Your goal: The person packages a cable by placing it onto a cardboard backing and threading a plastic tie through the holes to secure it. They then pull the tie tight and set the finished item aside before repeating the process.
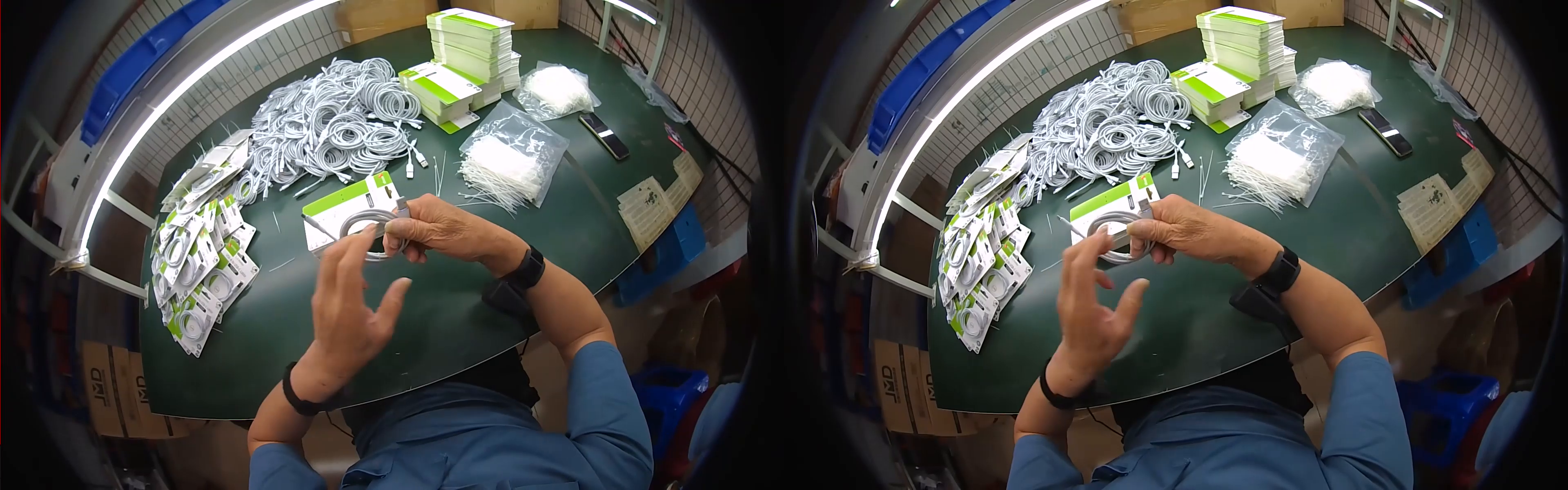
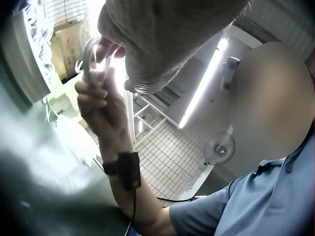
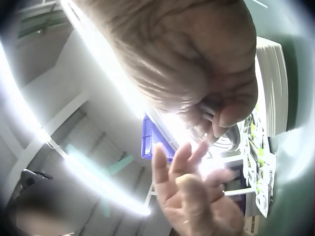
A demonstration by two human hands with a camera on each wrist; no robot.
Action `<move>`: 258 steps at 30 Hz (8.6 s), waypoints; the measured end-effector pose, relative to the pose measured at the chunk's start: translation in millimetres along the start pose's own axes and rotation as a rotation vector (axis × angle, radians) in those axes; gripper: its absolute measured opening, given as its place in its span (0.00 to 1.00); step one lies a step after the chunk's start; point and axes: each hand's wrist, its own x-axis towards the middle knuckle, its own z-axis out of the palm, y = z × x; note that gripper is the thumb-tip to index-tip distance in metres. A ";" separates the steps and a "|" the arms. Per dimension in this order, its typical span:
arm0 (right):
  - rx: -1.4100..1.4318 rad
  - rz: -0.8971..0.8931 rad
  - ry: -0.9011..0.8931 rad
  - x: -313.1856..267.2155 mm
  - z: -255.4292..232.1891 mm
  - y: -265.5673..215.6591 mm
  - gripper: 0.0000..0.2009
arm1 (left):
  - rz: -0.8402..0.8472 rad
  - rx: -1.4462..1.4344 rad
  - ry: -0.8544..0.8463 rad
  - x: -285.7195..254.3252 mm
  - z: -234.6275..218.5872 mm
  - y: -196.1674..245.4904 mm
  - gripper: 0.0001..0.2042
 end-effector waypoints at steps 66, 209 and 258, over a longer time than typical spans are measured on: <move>-0.789 -0.700 0.144 -13.3 0.1 -53.4 0.12 | 0.462 -0.277 -0.146 55.0 -22.8 -68.5 0.16; -0.613 -0.520 0.258 -6.0 55.2 14.9 0.11 | -0.934 -1.060 0.173 -17.2 34.2 -35.3 0.13; -1.339 0.170 0.243 -14.9 -76.2 54.9 0.05 | -0.901 -0.852 0.378 -13.1 28.6 -76.8 0.12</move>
